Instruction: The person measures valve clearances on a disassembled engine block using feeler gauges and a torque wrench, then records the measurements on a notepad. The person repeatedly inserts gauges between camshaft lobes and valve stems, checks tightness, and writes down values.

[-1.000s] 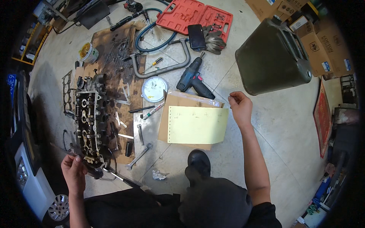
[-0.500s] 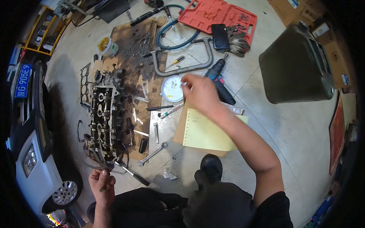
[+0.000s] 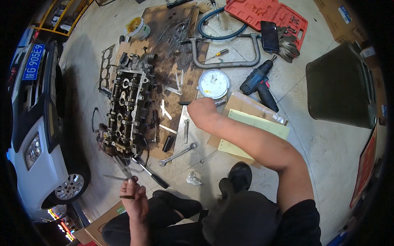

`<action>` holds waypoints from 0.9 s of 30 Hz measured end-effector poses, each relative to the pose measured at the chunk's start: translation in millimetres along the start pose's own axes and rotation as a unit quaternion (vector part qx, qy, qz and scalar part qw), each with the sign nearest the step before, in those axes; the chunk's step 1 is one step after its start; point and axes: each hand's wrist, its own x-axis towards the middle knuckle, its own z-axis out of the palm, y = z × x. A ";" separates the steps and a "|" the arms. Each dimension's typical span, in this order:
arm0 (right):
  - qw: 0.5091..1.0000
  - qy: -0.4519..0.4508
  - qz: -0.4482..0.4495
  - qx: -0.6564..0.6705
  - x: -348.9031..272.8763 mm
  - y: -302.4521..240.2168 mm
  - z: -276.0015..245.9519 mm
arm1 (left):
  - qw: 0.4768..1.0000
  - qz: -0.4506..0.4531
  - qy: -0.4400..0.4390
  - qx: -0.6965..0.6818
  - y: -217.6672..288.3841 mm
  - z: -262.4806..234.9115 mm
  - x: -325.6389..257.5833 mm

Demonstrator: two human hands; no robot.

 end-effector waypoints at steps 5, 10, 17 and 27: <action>0.993 0.055 -0.077 0.068 -44.0 -49.5 -8.2 | 1.000 -0.012 -0.004 -0.025 -9.6 15.0 2.8; 0.992 0.062 -0.097 0.060 -40.3 -74.4 7.6 | 1.000 -0.001 -0.002 -0.011 -9.0 18.6 7.9; 0.993 0.036 0.109 0.029 69.6 -27.2 63.5 | 0.998 0.010 -0.056 0.006 -19.9 45.0 3.0; 0.735 0.437 0.195 0.481 -174.2 32.6 10.4 | 0.992 -0.067 -0.090 0.064 -56.4 79.1 38.3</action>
